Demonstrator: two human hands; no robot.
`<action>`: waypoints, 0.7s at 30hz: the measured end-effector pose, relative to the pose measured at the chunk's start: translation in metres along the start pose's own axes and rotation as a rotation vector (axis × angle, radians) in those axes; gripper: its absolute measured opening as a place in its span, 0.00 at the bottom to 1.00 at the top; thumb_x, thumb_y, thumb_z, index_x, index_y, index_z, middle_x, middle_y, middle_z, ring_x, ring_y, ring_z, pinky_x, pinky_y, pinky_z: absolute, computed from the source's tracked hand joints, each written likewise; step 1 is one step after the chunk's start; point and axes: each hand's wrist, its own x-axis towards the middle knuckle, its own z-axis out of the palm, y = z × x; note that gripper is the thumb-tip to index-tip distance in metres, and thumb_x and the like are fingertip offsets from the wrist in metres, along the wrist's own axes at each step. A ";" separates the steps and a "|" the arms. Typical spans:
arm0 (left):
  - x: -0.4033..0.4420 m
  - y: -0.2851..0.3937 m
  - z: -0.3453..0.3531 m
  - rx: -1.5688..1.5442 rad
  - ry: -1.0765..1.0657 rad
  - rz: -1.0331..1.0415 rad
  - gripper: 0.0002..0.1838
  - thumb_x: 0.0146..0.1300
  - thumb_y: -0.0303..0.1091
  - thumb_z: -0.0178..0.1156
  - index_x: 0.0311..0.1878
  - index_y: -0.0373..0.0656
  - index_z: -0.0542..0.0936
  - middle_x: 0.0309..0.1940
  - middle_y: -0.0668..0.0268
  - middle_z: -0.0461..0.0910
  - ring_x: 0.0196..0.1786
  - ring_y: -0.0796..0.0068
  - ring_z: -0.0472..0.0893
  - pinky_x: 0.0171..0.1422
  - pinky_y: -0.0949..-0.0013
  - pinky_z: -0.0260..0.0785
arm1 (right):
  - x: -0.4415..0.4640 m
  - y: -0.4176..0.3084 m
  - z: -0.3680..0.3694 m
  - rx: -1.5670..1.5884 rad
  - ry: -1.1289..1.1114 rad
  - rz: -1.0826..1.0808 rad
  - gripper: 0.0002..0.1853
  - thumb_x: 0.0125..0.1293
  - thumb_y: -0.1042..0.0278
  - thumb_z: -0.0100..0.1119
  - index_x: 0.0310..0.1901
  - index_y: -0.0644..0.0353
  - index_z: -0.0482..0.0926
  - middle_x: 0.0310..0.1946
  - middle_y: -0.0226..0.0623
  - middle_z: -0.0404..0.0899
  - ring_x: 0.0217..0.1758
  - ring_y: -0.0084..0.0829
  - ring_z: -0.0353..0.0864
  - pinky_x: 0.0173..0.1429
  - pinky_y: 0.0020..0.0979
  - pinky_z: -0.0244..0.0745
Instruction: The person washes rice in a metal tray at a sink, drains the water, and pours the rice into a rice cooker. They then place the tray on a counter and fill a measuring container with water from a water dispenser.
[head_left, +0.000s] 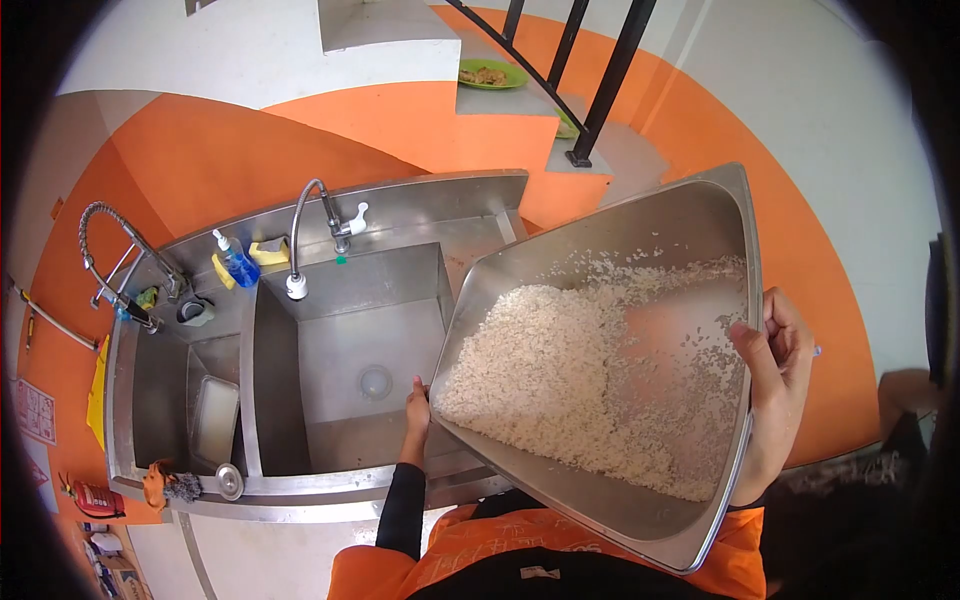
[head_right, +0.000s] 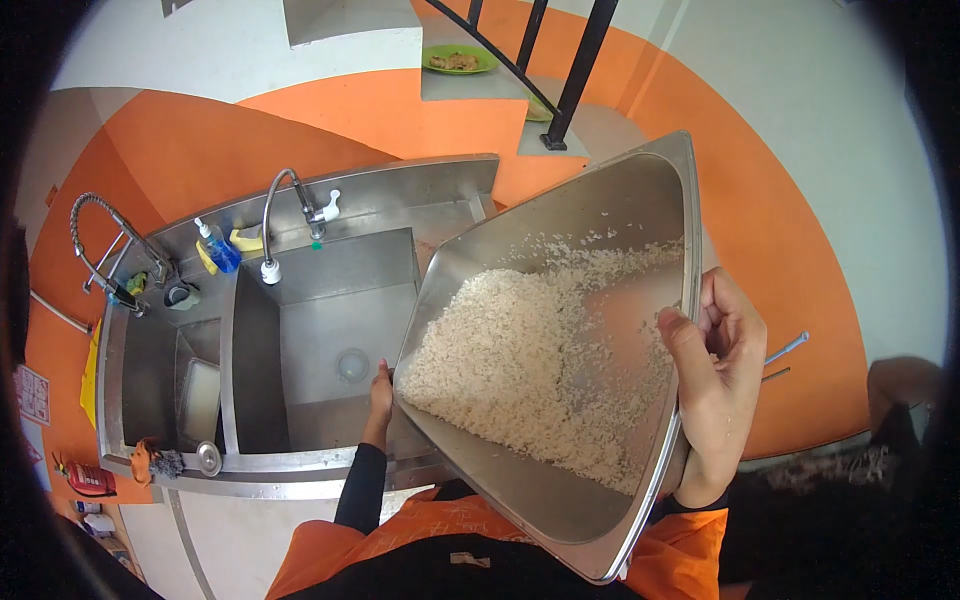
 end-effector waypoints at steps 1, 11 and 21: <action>-0.002 0.002 0.000 0.014 0.001 0.006 0.35 0.63 0.59 0.35 0.32 0.33 0.79 0.24 0.65 0.77 0.30 0.76 0.72 0.39 0.74 0.63 | 0.000 0.000 0.000 -0.012 -0.004 -0.003 0.10 0.51 0.79 0.52 0.21 0.59 0.61 0.19 0.20 0.52 0.22 0.14 0.50 0.26 0.19 0.44; 0.010 -0.012 -0.003 0.047 0.017 -0.055 0.36 0.62 0.60 0.36 0.32 0.32 0.79 0.26 0.63 0.77 0.31 0.74 0.73 0.42 0.72 0.63 | -0.001 -0.001 0.000 -0.009 -0.006 -0.022 0.10 0.51 0.79 0.52 0.21 0.59 0.61 0.19 0.20 0.52 0.23 0.14 0.51 0.26 0.19 0.44; -0.011 0.014 0.001 -0.023 0.010 -0.001 0.36 0.62 0.61 0.37 0.32 0.31 0.78 0.26 0.63 0.77 0.32 0.75 0.73 0.42 0.73 0.63 | 0.002 0.005 -0.007 -0.016 -0.073 -0.023 0.09 0.50 0.79 0.51 0.21 0.59 0.62 0.18 0.20 0.53 0.23 0.13 0.51 0.26 0.18 0.45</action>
